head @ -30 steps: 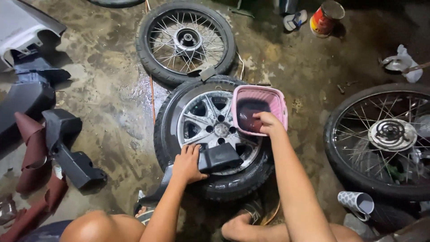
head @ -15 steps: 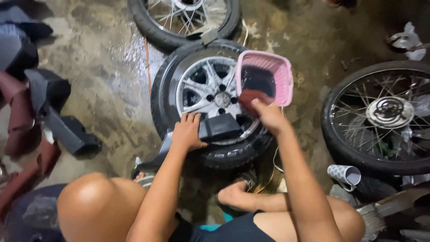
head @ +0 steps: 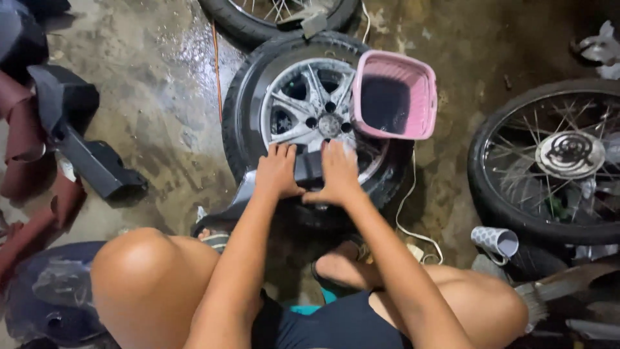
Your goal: A person is wet-sanding a black plastic motorcycle part on the floor of a workshop.
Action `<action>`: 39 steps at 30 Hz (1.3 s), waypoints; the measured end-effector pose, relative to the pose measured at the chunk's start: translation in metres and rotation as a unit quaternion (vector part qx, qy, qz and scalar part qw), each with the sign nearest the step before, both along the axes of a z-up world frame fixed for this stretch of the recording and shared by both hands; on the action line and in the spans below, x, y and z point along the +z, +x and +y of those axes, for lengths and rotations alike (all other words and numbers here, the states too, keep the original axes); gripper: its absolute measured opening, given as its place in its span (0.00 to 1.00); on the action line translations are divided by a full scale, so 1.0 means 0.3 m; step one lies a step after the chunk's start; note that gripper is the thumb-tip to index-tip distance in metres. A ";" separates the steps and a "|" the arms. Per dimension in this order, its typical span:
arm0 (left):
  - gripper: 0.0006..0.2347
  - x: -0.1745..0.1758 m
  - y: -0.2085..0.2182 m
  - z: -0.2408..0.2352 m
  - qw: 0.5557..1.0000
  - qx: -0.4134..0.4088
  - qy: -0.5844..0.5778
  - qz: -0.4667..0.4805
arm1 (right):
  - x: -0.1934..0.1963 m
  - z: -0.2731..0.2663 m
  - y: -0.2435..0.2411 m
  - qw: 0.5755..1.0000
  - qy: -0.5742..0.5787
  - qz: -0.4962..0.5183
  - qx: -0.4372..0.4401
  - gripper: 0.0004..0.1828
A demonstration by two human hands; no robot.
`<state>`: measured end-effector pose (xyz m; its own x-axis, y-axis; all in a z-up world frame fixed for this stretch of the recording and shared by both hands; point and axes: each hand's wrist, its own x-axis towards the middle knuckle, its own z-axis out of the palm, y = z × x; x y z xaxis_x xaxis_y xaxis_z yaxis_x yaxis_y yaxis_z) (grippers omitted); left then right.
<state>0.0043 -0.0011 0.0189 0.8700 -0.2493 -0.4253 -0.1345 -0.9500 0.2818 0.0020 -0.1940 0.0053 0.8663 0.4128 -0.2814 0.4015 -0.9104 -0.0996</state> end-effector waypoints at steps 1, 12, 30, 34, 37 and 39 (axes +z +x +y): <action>0.53 0.020 -0.003 0.003 1.000 0.002 0.000 -0.004 | 0.023 0.030 -0.034 1.000 0.000 -0.004 0.002 0.84; 0.50 0.067 -0.008 0.000 1.000 -0.005 0.001 0.014 | 0.084 0.091 -0.085 0.997 -0.036 0.038 0.054 0.88; 0.52 0.026 0.004 -0.006 0.999 -0.019 0.014 0.034 | 0.100 0.130 0.001 0.994 -0.058 0.079 0.048 0.83; 0.50 0.081 0.002 -0.001 0.999 -0.023 0.006 0.034 | 0.199 0.088 -0.130 0.994 -0.042 0.074 0.069 0.86; 0.50 0.068 -0.012 0.003 0.999 -0.019 0.006 0.040 | 0.179 0.090 -0.125 0.991 -0.065 0.083 0.087 0.88; 0.50 0.046 -0.008 -0.007 0.999 -0.017 0.002 0.031 | 0.126 0.095 -0.040 0.994 -0.031 0.077 0.069 0.88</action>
<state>0.0020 -0.0030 0.0328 0.8331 -0.2759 -0.4794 -0.1485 -0.9465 0.2866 -0.0098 -0.1655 0.0430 0.7469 0.5029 -0.4350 0.5075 -0.8539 -0.1157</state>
